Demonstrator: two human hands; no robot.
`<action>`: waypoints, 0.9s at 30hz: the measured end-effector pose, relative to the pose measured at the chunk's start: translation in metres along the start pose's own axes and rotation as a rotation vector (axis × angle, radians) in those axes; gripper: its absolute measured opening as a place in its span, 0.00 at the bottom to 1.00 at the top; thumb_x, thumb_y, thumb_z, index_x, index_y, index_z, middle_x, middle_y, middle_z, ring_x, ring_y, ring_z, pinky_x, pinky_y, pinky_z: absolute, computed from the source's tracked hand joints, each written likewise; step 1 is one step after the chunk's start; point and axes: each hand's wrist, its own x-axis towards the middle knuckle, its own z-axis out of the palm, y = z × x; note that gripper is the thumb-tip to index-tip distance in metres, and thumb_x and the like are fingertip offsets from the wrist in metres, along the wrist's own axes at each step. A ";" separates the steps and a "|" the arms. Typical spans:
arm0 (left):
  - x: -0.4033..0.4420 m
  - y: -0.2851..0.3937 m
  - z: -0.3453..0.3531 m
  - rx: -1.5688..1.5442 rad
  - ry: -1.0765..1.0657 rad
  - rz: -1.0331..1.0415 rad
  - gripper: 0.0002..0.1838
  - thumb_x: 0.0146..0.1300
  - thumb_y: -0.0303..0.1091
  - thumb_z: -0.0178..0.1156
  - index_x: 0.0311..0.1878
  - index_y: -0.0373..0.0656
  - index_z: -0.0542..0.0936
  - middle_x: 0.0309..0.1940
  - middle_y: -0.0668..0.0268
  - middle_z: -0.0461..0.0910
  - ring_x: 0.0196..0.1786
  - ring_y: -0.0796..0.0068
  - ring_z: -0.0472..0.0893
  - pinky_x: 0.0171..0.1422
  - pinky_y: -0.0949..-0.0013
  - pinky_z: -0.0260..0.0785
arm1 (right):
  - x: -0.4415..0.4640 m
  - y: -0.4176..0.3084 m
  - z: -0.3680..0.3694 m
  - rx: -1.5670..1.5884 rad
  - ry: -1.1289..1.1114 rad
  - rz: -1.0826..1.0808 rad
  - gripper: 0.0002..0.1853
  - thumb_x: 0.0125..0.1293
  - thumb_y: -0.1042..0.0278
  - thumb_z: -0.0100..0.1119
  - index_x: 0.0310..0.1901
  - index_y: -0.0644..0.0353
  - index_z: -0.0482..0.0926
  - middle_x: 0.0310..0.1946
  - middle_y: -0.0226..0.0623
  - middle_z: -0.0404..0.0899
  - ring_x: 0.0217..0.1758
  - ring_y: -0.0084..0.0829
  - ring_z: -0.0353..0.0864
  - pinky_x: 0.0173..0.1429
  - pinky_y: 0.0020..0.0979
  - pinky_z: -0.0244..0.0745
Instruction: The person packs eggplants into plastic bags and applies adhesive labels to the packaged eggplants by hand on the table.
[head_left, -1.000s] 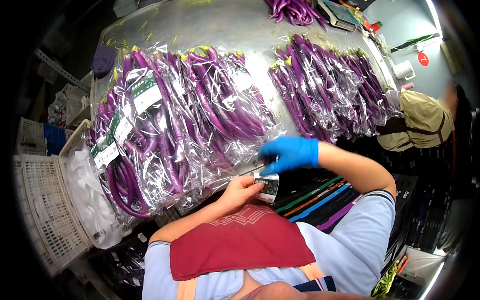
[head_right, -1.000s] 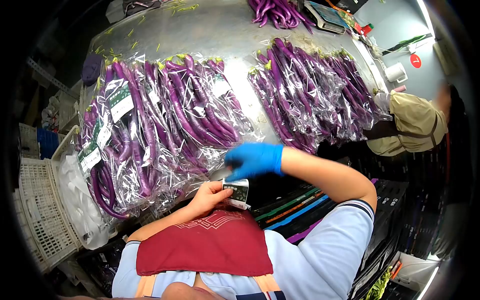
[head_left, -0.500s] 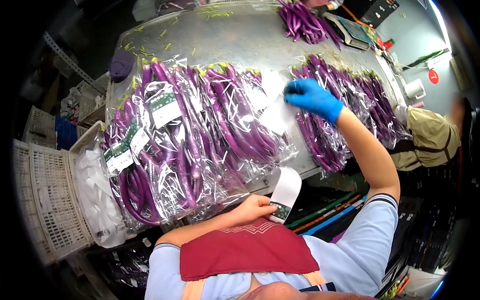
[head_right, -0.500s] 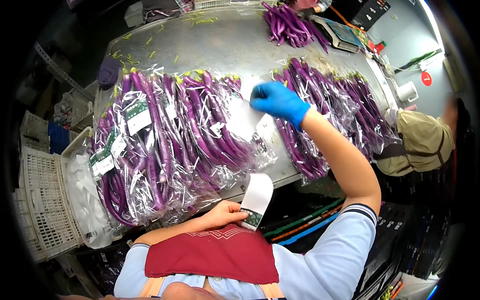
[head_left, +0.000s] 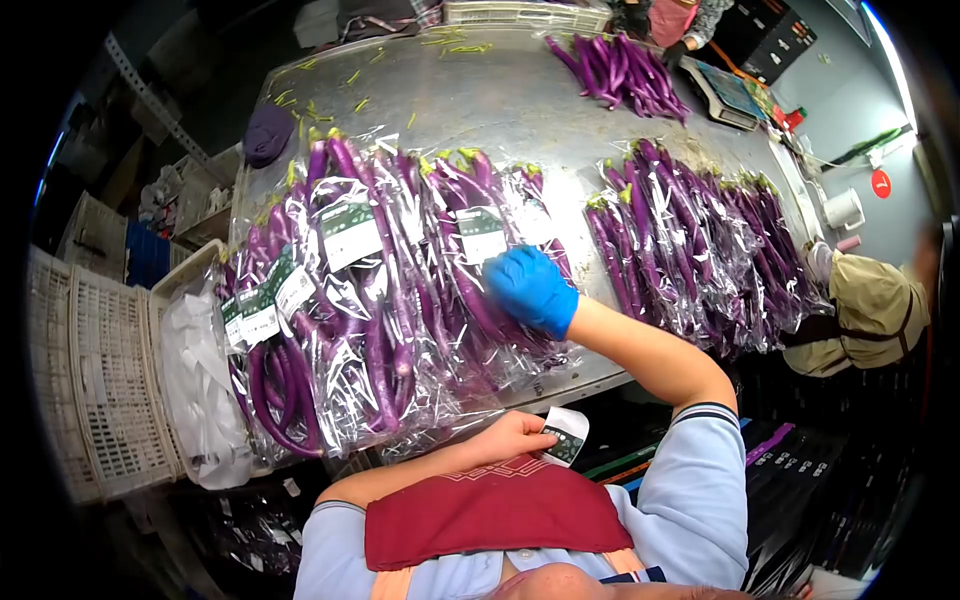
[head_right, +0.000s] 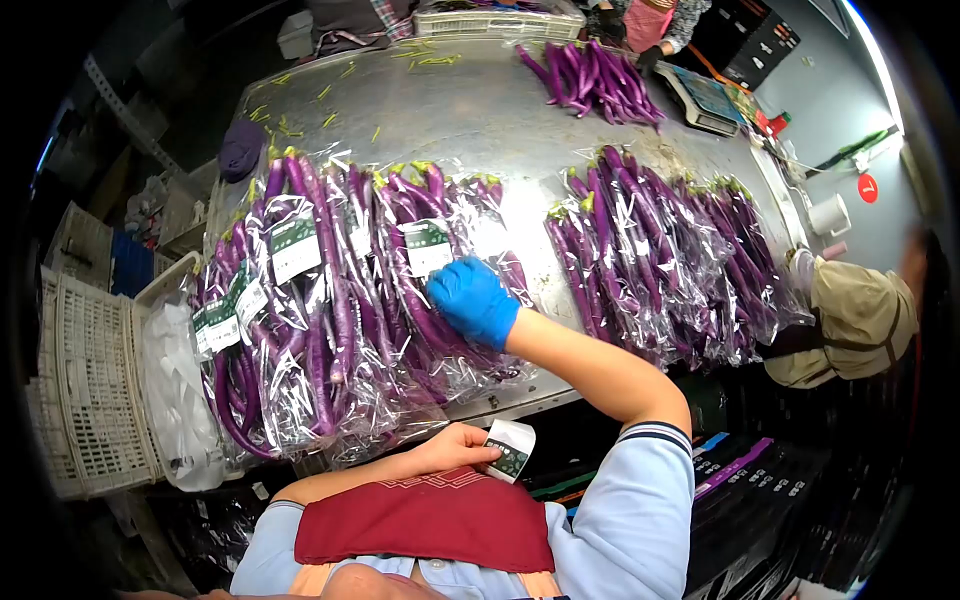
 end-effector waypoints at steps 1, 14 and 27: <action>0.002 -0.003 -0.001 0.075 0.022 -0.003 0.13 0.60 0.33 0.54 0.43 0.33 0.75 0.34 0.66 0.78 0.35 0.81 0.76 0.41 0.76 0.69 | -0.005 -0.008 -0.013 0.058 -0.011 0.019 0.08 0.46 0.71 0.52 0.31 0.59 0.71 0.24 0.32 0.71 0.29 0.33 0.73 0.36 0.32 0.67; 0.007 0.010 0.012 0.056 0.003 -0.132 0.12 0.59 0.30 0.54 0.42 0.31 0.75 0.34 0.62 0.78 0.36 0.76 0.77 0.42 0.73 0.70 | -0.189 0.078 -0.072 -0.729 -0.478 0.931 0.37 0.44 0.44 0.62 0.49 0.64 0.66 0.49 0.54 0.63 0.50 0.52 0.64 0.47 0.43 0.69; 0.003 -0.006 0.011 0.110 -0.039 -0.049 0.13 0.60 0.32 0.54 0.42 0.32 0.76 0.34 0.66 0.78 0.36 0.80 0.76 0.41 0.75 0.69 | -0.138 0.103 -0.196 0.666 0.054 1.188 0.24 0.48 0.78 0.60 0.49 0.69 0.69 0.42 0.34 0.74 0.43 0.23 0.72 0.50 0.24 0.68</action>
